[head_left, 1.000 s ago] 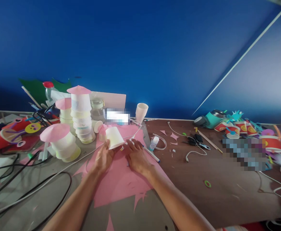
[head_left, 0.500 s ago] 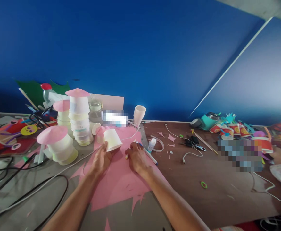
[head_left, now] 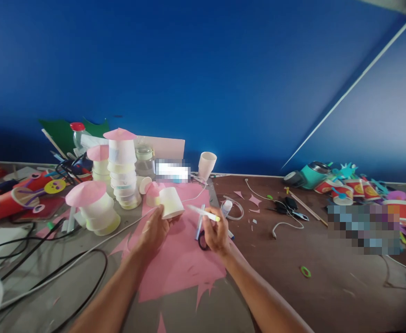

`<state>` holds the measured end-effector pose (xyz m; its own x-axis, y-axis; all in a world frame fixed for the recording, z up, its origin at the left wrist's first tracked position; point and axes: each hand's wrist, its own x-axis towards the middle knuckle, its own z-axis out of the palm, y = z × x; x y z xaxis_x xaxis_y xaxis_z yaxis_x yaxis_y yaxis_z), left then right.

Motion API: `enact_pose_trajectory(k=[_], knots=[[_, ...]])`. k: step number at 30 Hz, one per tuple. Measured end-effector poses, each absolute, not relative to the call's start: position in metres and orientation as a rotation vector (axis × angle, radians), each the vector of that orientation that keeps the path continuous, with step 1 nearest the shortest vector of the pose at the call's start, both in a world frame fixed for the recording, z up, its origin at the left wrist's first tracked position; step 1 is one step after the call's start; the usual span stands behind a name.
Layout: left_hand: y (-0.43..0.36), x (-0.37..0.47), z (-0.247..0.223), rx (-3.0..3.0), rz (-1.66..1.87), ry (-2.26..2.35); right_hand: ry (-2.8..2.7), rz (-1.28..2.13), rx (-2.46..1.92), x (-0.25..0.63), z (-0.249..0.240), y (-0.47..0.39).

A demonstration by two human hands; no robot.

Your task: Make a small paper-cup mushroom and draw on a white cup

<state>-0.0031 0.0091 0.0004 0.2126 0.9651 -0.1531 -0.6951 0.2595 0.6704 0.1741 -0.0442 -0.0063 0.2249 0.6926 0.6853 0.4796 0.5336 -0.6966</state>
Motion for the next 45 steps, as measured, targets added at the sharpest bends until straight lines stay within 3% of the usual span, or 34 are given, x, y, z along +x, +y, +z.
enact_pose_trajectory(k=[5,9,28,45], knots=[[0.006,-0.003,-0.002,0.557,1.172,0.625,-1.080,0.702,-0.947,0.171,-0.002,-0.049],[0.006,-0.002,-0.005,0.586,1.154,0.632,-0.977,0.836,-0.862,0.165,-0.001,-0.055],[0.001,-0.005,-0.010,0.645,1.001,0.509,-0.875,0.886,-0.787,0.153,0.009,-0.055],[0.001,-0.002,-0.008,0.658,1.020,0.501,-1.037,0.742,-1.046,0.154,0.010,-0.063]])
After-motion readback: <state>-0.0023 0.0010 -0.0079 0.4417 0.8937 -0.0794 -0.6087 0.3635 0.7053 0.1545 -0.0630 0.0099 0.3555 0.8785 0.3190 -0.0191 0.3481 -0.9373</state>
